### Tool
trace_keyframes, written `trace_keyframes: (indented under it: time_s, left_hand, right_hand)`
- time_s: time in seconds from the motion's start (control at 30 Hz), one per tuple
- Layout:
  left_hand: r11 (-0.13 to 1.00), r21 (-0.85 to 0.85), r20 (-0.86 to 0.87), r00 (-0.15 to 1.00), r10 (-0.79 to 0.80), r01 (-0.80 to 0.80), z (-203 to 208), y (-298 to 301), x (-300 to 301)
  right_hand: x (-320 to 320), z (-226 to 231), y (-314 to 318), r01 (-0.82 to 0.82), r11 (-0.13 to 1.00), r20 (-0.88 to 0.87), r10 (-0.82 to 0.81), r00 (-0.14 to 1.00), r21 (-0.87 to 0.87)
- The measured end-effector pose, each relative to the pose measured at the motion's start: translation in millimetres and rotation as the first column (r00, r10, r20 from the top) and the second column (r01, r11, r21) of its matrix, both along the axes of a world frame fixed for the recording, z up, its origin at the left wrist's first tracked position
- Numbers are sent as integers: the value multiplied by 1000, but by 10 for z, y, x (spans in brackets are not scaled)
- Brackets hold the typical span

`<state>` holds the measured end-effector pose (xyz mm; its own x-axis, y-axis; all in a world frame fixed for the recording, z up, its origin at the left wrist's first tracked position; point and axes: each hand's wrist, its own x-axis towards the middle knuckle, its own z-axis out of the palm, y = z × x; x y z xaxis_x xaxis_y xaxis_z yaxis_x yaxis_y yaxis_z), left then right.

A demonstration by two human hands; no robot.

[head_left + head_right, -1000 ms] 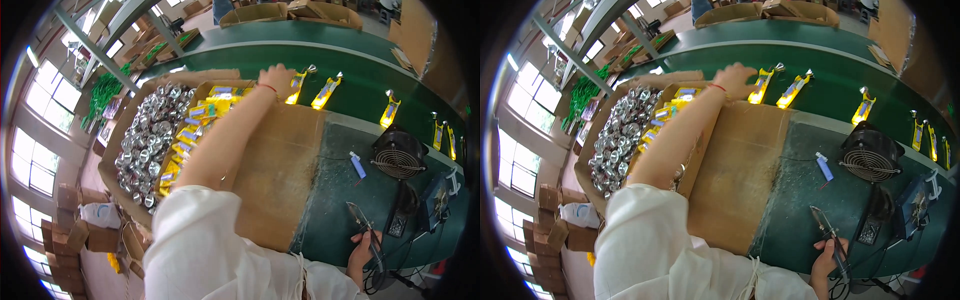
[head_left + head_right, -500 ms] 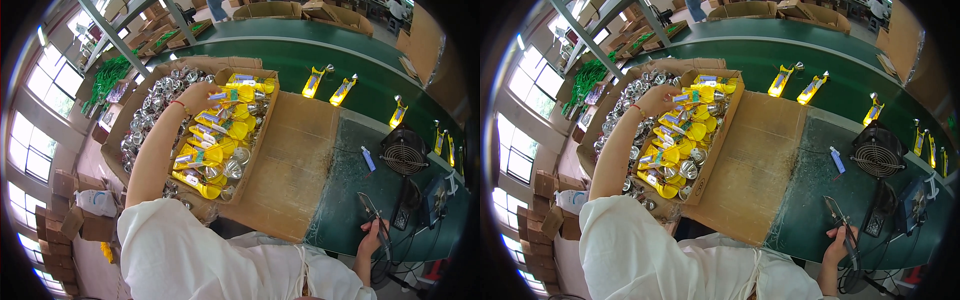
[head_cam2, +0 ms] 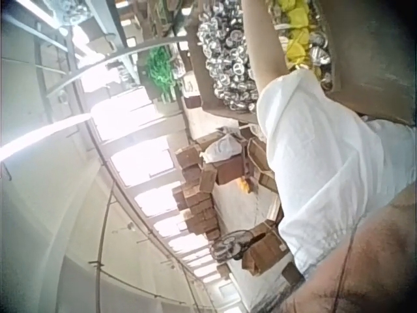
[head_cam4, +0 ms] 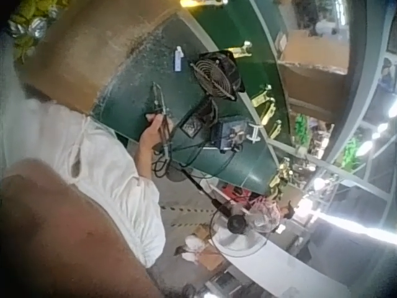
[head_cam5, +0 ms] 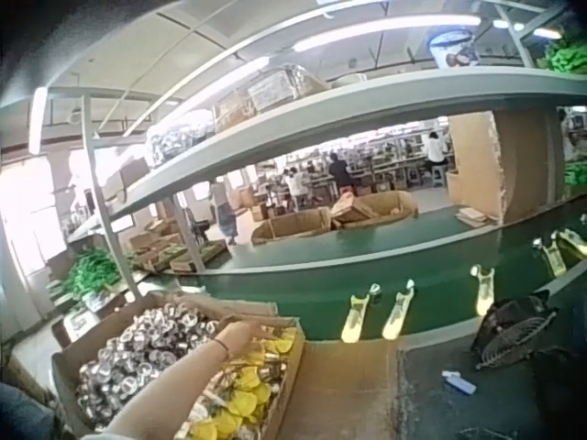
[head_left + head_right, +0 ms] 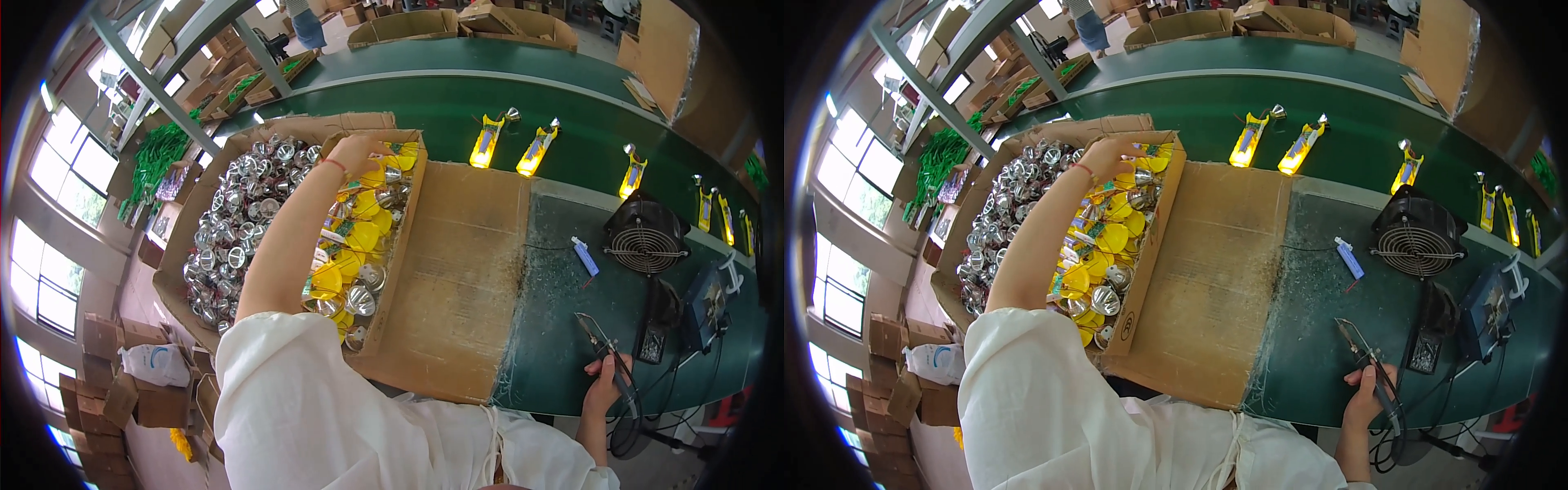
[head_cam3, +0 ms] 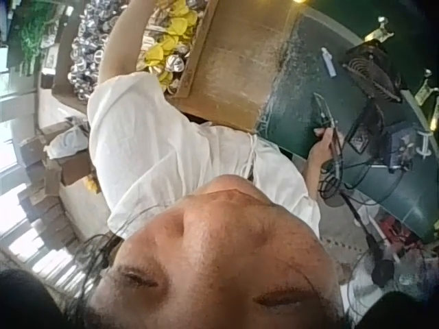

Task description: Soldering internal components and wires onto flashlight bodies on an assembly line.

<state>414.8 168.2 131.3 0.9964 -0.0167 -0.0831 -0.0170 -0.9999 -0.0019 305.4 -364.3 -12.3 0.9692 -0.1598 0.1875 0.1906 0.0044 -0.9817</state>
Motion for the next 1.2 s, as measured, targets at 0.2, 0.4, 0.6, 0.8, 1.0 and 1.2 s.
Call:
trace_keyframes:
  time_s: [0.2,0.4,0.6,0.8,1.0,1.2]
  left_hand:
    - [981,-123,426,900,-87,153,29,145,-302]
    - [980,60,592,783,-190,192,694,-386,-470]
    - [916,180,360,843,-400,358,661,-1601,-606]
    - [880,16,-33,880,-473,474,-114,-2924,-986]
    - [844,-198,71,866,-494,498,-673,-3146,-1311]
    - [778,-425,-61,843,-535,463,-593,-3047,-1539]
  right_hand:
    - [27,43,33,-15,1000,-6,15,1000,-8]
    - [-1,59,29,-18,1000,14,18,1000,7]
    - [-32,33,-9,30,997,16,-31,999,67]
    - [-44,68,2,44,988,30,-49,998,145]
    - [-77,105,-139,52,985,10,-54,998,167]
    - [-78,69,-205,51,984,-23,-48,999,170]
